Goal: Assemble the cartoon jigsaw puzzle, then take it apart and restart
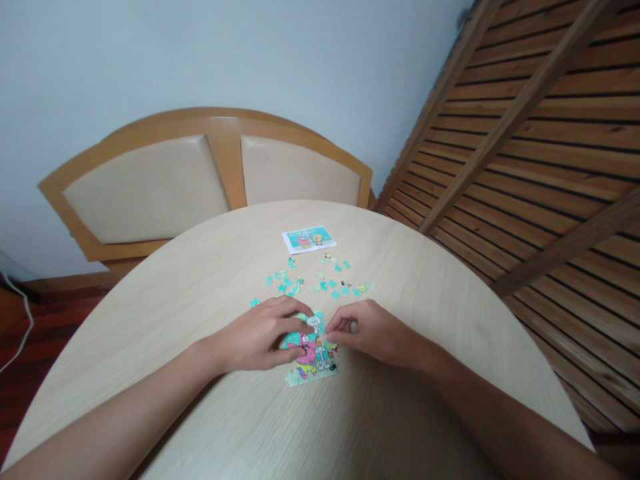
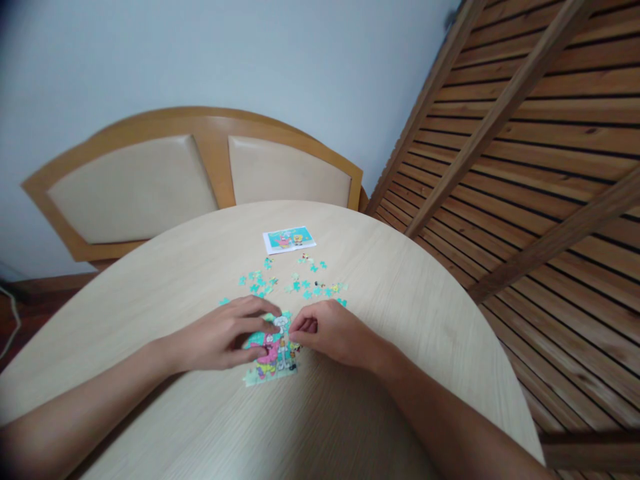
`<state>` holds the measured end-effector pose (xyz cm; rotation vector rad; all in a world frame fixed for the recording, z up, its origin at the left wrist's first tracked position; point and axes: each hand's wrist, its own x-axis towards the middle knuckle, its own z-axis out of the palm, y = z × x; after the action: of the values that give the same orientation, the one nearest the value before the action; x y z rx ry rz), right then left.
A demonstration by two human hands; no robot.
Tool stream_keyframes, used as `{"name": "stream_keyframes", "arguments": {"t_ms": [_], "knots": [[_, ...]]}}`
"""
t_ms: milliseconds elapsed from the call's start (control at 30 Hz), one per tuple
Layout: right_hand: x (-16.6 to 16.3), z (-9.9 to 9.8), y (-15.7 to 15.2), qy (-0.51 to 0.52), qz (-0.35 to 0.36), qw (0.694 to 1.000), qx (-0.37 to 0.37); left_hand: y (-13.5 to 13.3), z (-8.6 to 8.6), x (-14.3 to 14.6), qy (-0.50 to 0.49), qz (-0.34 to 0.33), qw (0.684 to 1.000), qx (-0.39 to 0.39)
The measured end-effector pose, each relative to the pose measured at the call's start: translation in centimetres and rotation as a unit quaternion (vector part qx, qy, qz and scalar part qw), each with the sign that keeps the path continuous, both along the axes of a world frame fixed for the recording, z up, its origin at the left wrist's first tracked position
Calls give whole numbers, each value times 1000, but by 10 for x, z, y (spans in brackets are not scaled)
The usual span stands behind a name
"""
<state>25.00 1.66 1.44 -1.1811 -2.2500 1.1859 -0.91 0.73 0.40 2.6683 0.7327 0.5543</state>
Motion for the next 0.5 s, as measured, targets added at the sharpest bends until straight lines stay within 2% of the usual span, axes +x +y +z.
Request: {"name": "stream_keyframes", "arguments": {"t_ms": [500], "knots": [[0, -2, 0, -26, -3, 998, 52, 1, 0, 0, 10, -3, 1000, -1]]}}
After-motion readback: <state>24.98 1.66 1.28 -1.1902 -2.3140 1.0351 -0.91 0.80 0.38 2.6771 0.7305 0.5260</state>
